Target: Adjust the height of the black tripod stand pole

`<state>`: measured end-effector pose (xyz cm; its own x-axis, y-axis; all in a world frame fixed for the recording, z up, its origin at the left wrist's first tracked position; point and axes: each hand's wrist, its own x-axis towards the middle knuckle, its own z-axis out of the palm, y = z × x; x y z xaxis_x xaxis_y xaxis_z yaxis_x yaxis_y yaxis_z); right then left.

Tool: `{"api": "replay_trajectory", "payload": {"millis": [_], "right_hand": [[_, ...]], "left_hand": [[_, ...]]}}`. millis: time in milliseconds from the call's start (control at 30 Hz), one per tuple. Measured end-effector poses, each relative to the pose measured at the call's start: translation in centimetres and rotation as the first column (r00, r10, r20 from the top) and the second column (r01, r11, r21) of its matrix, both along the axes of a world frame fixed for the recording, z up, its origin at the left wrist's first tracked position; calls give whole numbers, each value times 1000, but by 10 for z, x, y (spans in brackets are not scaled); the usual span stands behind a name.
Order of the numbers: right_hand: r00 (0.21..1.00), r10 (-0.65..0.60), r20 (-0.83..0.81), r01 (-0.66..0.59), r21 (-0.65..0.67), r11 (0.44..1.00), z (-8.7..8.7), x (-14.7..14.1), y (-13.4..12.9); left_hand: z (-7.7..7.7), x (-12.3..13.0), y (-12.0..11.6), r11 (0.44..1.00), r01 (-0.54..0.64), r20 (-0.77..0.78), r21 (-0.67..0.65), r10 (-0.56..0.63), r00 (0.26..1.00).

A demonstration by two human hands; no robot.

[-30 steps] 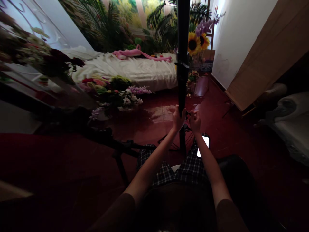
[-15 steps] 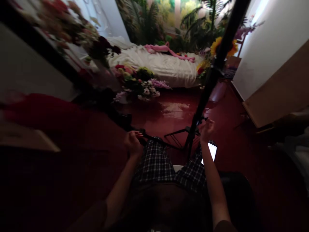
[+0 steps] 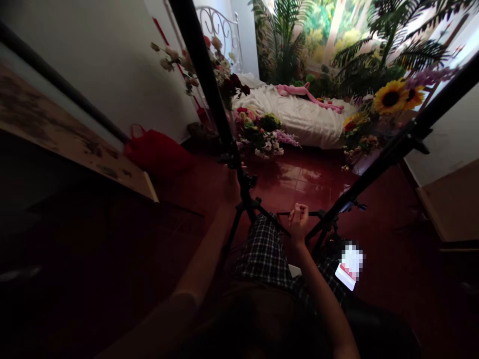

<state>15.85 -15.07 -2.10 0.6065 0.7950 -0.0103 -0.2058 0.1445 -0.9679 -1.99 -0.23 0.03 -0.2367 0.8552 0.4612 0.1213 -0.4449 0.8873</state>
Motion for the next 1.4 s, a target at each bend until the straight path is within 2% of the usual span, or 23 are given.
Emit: {"api": "replay_trajectory", "payload": {"millis": [67, 133, 200, 267, 367, 400, 467, 667, 733, 800, 867, 900, 933, 1000, 1067, 1133, 1200, 1233, 1267, 1333, 1367, 1400], "right_hand": [[995, 96, -19, -97, -16, 995, 6, -14, 11], [974, 216, -61, -220, -53, 974, 15, -28, 23], [914, 364, -178, -388, -124, 913, 27, -42, 37], [781, 510, -360, -589, -152, 794, 42, -54, 49], [536, 660, -526, -778, -6, 628, 66, -62, 66], [481, 693, -538, -801, 52, 596, 72, -63, 70], [419, 729, -541, -817, 127, 563, 82, -60, 76], [335, 731, -594, -844, 156, 513, 85, -47, 85], [261, 694, -671, -841, 195, 504, 84, -46, 85], [154, 628, -763, -825, 251, 506, 84, -45, 86], [62, 559, -827, -800, 294, 523, 85, -47, 86], [44, 535, -844, -785, 302, 541, 86, -49, 87], [54, 520, -853, -769, 296, 567, 87, -51, 88], [170, 504, -847, -745, 225, 628, 89, -57, 90], [361, 521, -774, -737, 106, 668, 88, -62, 92], [567, 582, -582, -722, -11, 692, 83, -64, 92], [735, 639, -225, -670, -95, 737, 76, -61, 89], [781, 624, 13, -618, -126, 776, 72, -57, 87], [778, 573, 258, -555, -146, 819, 70, -53, 85], [654, 414, 633, -429, -141, 892, 68, -44, 82], [591, 335, 734, -381, -112, 918, 70, -41, 82], [559, 268, 784, -353, -67, 933, 73, -39, 82]], "left_hand": [[-6, 6, 4, 999, 54, 33, 5, -54, 998], [-9, 9, 4, 999, 33, 43, 12, -34, 998], [-9, 10, 2, 1000, -14, 30, 12, 14, 999], [-9, 10, 0, 999, -42, 4, 21, 42, 999], [-9, 9, -2, 998, -45, -29, 50, 46, 999], [-10, 9, -2, 997, -45, -32, 57, 46, 998], [-12, 9, -1, 997, -44, -28, 57, 46, 999], [-12, 10, 1, 997, -13, 1, 78, 13, 1000], [-11, 10, -1, 997, -20, 2, 81, 20, 1000], [-9, 9, -3, 997, -21, 2, 77, 21, 1000], [-8, 9, -4, 996, -16, 0, 84, 16, 1000], [-7, 9, -4, 996, -13, -2, 91, 13, 1000], [-7, 9, -5, 995, -14, -5, 98, 14, 1000], [-7, 9, -4, 994, -16, -15, 110, 17, 1000], [-7, 9, -4, 993, -15, -24, 117, 18, 1000], [-8, 9, -3, 993, -15, -24, 120, 18, 1000], [-8, 9, -3, 994, -11, -13, 111, 13, 1000], [-8, 10, -4, 995, -8, -5, 103, 8, 1000], [-7, 10, -4, 995, -4, 4, 95, 4, 1000], [-6, 10, -6, 996, 0, 25, 87, -2, 1000], [-6, 10, -7, 996, -1, 36, 86, -2, 999], [-6, 11, -7, 996, -2, 45, 84, -2, 999]]}}
